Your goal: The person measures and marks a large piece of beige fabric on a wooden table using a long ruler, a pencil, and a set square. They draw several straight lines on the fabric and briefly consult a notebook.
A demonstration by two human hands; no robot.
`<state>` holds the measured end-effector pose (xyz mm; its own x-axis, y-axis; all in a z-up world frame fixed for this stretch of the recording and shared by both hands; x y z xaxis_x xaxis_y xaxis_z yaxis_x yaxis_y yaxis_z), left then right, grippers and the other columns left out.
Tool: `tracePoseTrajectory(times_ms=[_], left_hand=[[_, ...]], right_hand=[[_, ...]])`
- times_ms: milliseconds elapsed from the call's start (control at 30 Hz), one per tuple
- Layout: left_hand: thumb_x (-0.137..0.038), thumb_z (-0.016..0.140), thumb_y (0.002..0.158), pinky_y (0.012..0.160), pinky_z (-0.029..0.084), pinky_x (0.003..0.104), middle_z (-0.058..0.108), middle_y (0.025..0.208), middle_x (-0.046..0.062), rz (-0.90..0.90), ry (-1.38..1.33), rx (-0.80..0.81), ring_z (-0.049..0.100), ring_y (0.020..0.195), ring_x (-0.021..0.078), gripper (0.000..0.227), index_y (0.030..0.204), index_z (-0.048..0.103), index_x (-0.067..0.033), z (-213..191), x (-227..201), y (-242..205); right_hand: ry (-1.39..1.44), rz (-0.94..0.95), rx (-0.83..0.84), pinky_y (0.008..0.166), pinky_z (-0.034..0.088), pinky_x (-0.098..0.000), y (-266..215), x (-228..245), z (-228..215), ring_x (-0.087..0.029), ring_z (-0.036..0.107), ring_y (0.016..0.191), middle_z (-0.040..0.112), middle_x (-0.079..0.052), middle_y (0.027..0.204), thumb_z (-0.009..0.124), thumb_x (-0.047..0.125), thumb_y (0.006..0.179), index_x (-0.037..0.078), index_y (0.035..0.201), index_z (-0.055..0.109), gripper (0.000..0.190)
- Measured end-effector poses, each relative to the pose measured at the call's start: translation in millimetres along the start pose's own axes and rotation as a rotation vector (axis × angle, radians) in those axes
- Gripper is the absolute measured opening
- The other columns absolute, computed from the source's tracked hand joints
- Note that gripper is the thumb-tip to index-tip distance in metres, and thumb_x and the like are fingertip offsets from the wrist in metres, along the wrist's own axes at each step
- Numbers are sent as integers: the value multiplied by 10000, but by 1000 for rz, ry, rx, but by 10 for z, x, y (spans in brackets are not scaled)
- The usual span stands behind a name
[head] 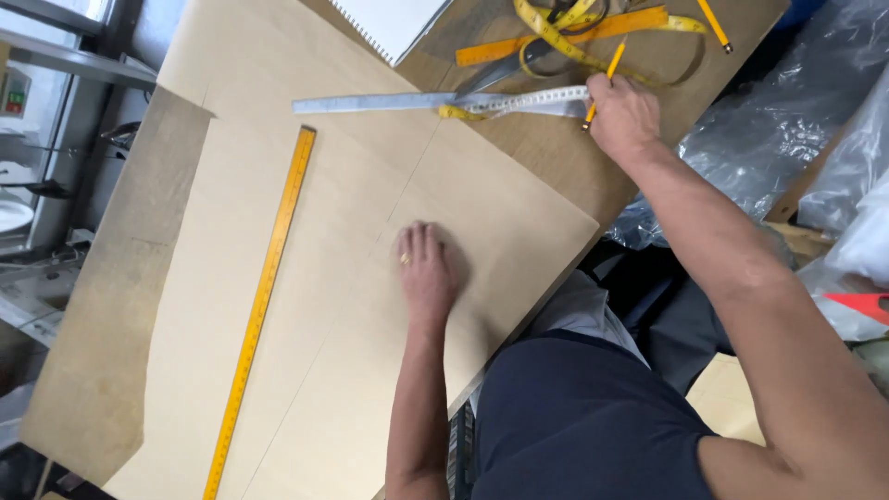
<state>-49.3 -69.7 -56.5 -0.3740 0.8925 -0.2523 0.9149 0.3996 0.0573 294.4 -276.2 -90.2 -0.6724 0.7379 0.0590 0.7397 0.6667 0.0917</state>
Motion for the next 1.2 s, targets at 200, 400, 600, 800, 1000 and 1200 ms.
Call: tracePoseTrajectory(times_ms=[200,400,600,800,1000,1200], left_hand=[[-163,558,974,1220,352,507,545,1425,186,383,-59,68,485,1369,407,425,1359,573,18,260,-1095,991],[-277,642,965,1188,383,551,504,1493,217,480,34,-13,479,1403,419,534,1439,553,-48,856,-1602,1541],[-387,489,1080,1250,237,540,463,1569,181,446,209,265,331,1501,400,540,1512,490,-63,907,-1824,2130],[-561,487,1010,1279,157,551,437,1598,198,340,182,291,323,1521,386,741,1529,458,-33,1005,-2051,2117],[-608,235,1027,1275,119,537,416,1630,118,576,124,601,290,1548,342,751,1572,425,-127,734,-2605,1865],[-485,517,1068,1278,186,547,243,1688,186,503,147,360,258,1554,403,682,1604,364,-92,850,-2296,1603]], right_hand=[[531,200,178,838,483,-612,462,17,-729,-536,633,1056,642,-290,1318,675,195,1044,75,1457,476,474],[109,193,-100,890,513,-502,-644,-703,60,-374,688,967,656,-151,915,719,311,1049,115,1315,645,339],[197,-10,-251,966,516,-462,-849,-294,-149,-408,655,1152,672,-189,1321,804,141,894,70,1279,656,418],[289,191,-283,859,534,-467,-1148,-664,58,-377,676,955,712,-152,1025,779,172,953,97,1305,704,367],[696,799,-329,953,530,-500,-1426,-815,169,-445,652,1126,687,-254,1201,689,132,1081,51,1374,559,331],[843,1188,108,972,543,-426,-1427,-819,425,-300,689,1119,692,-120,1204,773,749,922,200,1332,505,736]])
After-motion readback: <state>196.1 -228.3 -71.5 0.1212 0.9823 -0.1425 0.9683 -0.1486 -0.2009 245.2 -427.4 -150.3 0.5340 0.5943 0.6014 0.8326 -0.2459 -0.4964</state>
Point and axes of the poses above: each hand's wrist, its own y-axis towards the middle knuckle, its own z-axis out of the palm, x = y × z, the point moved 4 cm from there along y, towards the middle knuckle
